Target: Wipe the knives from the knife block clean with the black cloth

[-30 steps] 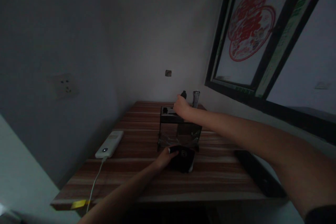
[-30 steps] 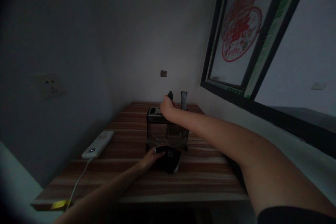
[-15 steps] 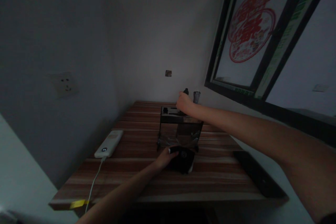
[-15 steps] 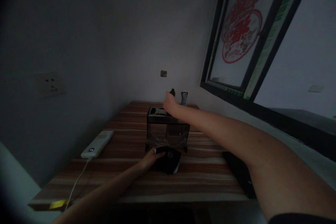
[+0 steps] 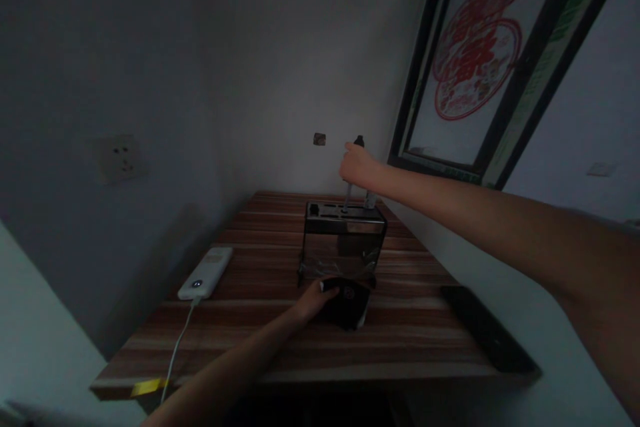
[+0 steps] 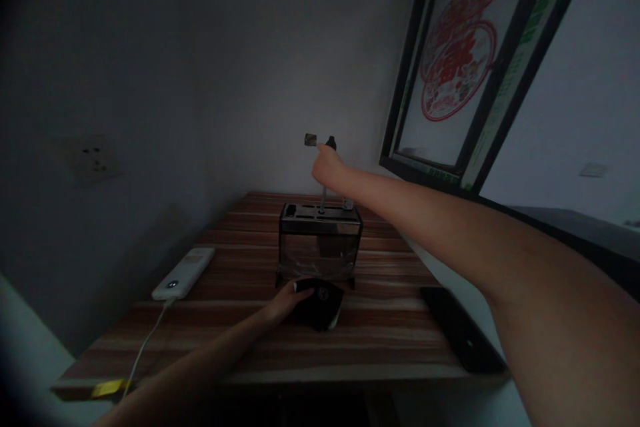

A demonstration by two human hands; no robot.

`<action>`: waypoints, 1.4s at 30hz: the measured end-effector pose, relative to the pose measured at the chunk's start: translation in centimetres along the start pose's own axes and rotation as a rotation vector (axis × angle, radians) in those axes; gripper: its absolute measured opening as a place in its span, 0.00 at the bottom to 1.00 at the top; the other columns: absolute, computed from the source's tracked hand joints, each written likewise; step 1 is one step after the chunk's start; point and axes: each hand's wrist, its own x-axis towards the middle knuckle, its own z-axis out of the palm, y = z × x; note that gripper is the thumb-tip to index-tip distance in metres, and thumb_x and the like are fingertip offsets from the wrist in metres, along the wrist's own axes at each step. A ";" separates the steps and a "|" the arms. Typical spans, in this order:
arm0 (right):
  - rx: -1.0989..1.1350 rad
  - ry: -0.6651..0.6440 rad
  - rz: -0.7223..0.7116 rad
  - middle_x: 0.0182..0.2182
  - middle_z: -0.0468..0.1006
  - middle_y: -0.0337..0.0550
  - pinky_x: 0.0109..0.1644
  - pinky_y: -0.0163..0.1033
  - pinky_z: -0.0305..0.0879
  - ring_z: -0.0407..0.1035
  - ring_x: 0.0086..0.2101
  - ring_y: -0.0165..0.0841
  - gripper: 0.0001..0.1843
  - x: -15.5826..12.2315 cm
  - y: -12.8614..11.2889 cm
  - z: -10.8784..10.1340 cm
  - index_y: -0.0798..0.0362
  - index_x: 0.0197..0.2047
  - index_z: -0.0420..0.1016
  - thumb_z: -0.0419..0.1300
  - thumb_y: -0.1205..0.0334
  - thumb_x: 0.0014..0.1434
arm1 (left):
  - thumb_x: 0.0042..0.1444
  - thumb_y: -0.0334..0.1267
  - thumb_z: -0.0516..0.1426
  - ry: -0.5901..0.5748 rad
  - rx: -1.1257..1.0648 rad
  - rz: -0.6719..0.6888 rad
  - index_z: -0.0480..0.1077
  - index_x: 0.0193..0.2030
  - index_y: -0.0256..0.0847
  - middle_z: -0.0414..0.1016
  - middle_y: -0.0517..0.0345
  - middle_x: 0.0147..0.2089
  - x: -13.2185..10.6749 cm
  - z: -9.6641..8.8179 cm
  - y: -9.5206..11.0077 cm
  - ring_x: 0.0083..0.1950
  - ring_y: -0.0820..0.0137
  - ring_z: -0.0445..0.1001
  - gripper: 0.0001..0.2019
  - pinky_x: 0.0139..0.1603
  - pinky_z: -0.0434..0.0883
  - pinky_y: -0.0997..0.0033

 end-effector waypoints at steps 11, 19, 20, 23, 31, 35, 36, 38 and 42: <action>-0.018 0.014 -0.049 0.18 0.73 0.44 0.56 0.56 0.46 0.70 0.40 0.38 0.24 0.9 2.7 -3.8 0.54 0.12 0.60 0.45 0.63 0.59 | 0.39 0.41 0.65 -0.022 0.026 0.011 0.74 0.39 0.36 0.77 0.54 0.37 -0.2 0.1 0.3 0.43 0.62 0.72 0.19 0.50 0.63 0.63; -0.004 0.039 0.015 0.19 0.74 0.42 0.53 0.54 0.48 0.71 0.38 0.34 0.31 1.9 4.2 -4.5 0.56 0.11 0.60 0.40 0.59 0.64 | 0.38 0.41 0.65 -0.046 0.027 0.017 0.74 0.39 0.36 0.78 0.53 0.36 -0.1 0.1 0.3 0.42 0.61 0.73 0.19 0.49 0.64 0.63; 0.017 0.050 0.029 0.19 0.75 0.42 0.54 0.54 0.47 0.71 0.38 0.33 0.32 1.9 4.2 -4.8 0.56 0.11 0.61 0.40 0.60 0.64 | 0.38 0.42 0.65 -0.054 0.026 0.016 0.74 0.39 0.36 0.78 0.53 0.37 -0.1 0.0 0.3 0.42 0.61 0.73 0.19 0.49 0.64 0.62; -0.121 -0.053 0.044 0.22 0.77 0.44 0.53 0.53 0.49 0.71 0.38 0.34 0.28 1.7 3.8 -6.6 0.58 0.12 0.65 0.44 0.64 0.63 | 0.39 0.41 0.65 -0.052 0.029 0.012 0.74 0.39 0.36 0.78 0.53 0.37 0.1 0.0 0.0 0.42 0.61 0.73 0.19 0.50 0.63 0.62; -0.525 -0.311 0.062 0.32 0.80 0.54 0.50 0.47 0.53 0.72 0.38 0.31 0.18 0.7 3.0 -12.1 0.65 0.23 0.74 0.51 0.68 0.60 | 0.38 0.43 0.65 -0.042 0.019 -0.007 0.73 0.40 0.35 0.78 0.52 0.37 0.3 -0.2 -0.4 0.41 0.62 0.73 0.21 0.49 0.65 0.62; -0.487 -0.221 0.124 0.32 0.79 0.55 0.48 0.45 0.53 0.71 0.41 0.27 0.35 -0.1 4.2 -12.7 0.66 0.16 0.71 0.32 0.65 0.64 | 0.37 0.43 0.66 -0.025 -0.001 -0.012 0.74 0.39 0.35 0.78 0.53 0.36 0.2 -0.2 -0.4 0.40 0.63 0.73 0.21 0.48 0.65 0.64; -0.482 -0.202 0.148 0.32 0.80 0.54 0.48 0.45 0.53 0.71 0.41 0.28 0.35 -0.4 4.5 -12.9 0.65 0.15 0.71 0.34 0.64 0.64 | 0.37 0.43 0.66 -0.024 -0.003 -0.013 0.74 0.39 0.35 0.78 0.53 0.36 0.2 -0.2 -0.4 0.39 0.63 0.73 0.21 0.47 0.65 0.64; -0.500 -0.201 0.188 0.31 0.80 0.51 0.48 0.46 0.55 0.72 0.41 0.32 0.27 -1.2 4.9 -13.4 0.61 0.17 0.73 0.45 0.64 0.63 | 0.37 0.42 0.66 -0.025 -0.002 -0.006 0.74 0.39 0.35 0.78 0.53 0.36 0.3 -0.2 -0.4 0.39 0.63 0.73 0.21 0.47 0.65 0.64; -0.555 -0.232 0.254 0.31 0.80 0.55 0.46 0.45 0.57 0.73 0.38 0.34 0.18 -3.7 5.3 -14.3 0.64 0.26 0.76 0.51 0.65 0.60 | 0.36 0.41 0.66 -0.008 -0.001 0.016 0.74 0.37 0.35 0.78 0.54 0.35 0.3 -0.1 -0.3 0.39 0.63 0.73 0.19 0.47 0.65 0.64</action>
